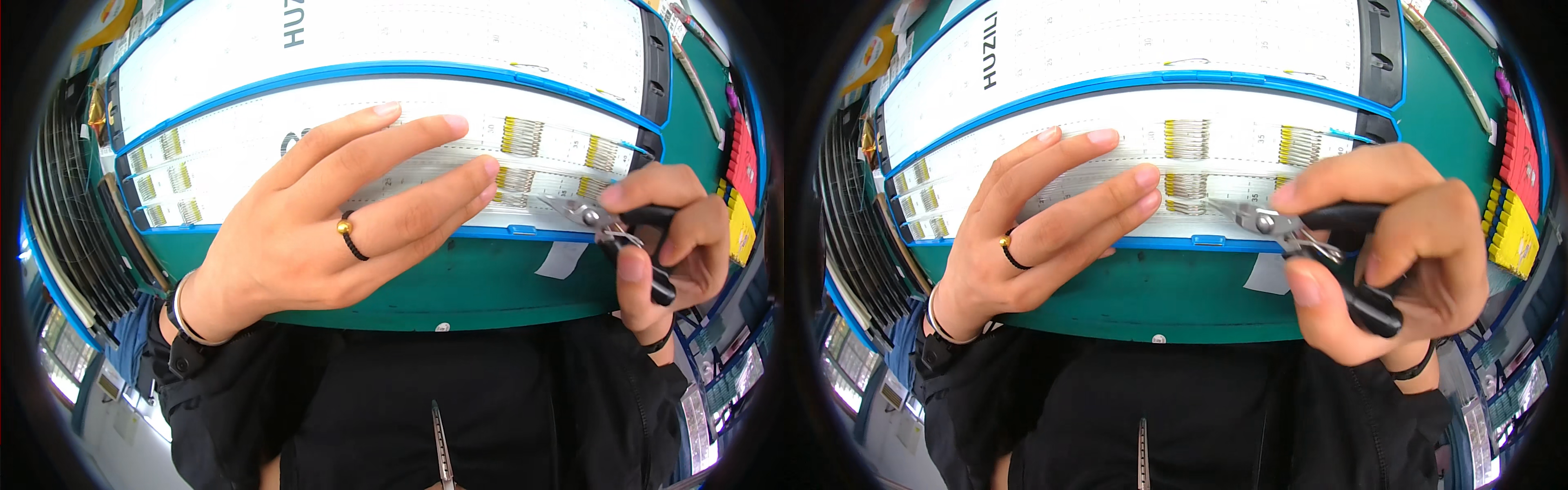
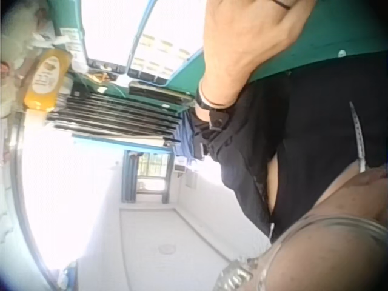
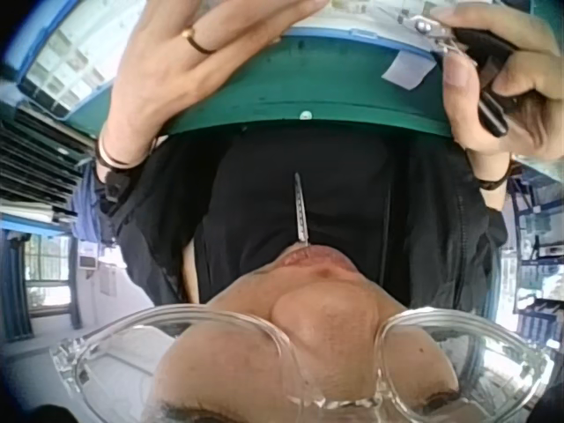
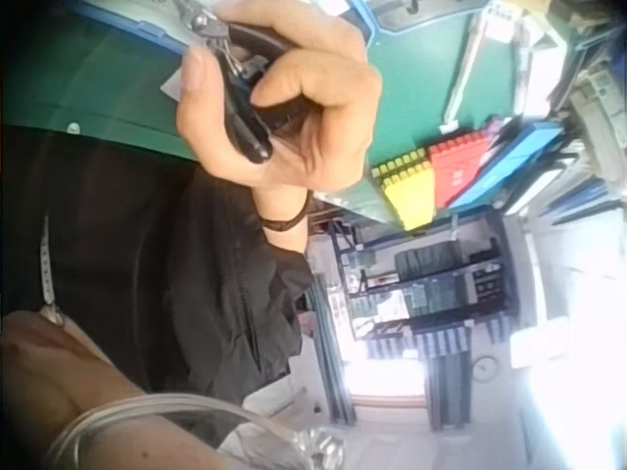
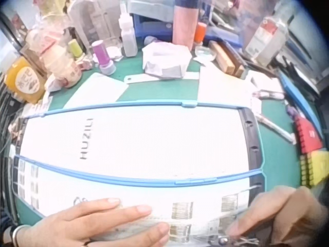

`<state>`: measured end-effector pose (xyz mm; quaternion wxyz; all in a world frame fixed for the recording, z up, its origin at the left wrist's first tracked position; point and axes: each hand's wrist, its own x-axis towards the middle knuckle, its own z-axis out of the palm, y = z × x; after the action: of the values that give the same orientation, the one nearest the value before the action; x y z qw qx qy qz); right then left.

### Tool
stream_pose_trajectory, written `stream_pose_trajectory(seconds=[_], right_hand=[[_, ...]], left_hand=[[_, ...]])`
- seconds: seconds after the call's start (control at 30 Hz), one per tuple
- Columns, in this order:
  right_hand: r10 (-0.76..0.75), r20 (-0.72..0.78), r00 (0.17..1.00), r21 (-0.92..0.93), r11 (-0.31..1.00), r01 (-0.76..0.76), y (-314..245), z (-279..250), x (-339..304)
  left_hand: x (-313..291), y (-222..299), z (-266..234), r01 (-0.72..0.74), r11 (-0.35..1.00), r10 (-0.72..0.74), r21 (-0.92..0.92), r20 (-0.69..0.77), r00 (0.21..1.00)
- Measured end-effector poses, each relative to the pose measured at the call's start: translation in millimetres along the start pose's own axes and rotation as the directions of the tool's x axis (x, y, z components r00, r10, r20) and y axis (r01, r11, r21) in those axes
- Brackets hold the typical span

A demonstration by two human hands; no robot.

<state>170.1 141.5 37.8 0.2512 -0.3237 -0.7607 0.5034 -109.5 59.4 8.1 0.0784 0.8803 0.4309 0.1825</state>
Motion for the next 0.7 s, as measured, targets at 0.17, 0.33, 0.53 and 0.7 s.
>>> stream_pose_trajectory(seconds=[0.17,0.33,0.53,0.7], right_hand=[[-0.010,0.030,1.000,-0.023,1.000,0.011,4.6,3.9,5.6],[0.010,0.088,0.996,-0.049,0.999,-0.006,2.0,3.6,8.0],[0.052,0.084,0.995,-0.009,0.999,-0.051,3.1,2.9,3.1],[0.096,0.066,0.993,-0.020,0.995,-0.095,-3.7,2.7,1.9]], left_hand=[[0.4,-0.9,0.7,0.020,1.000,-0.020,0.009,0.033,0.999],[-1.3,-2.1,-0.3,0.030,0.999,-0.031,0.013,0.054,0.998],[-0.2,-0.1,-1.5,0.077,0.997,-0.078,0.020,0.081,0.994],[-0.8,0.8,-1.8,0.084,0.996,-0.086,0.036,0.083,0.993]])
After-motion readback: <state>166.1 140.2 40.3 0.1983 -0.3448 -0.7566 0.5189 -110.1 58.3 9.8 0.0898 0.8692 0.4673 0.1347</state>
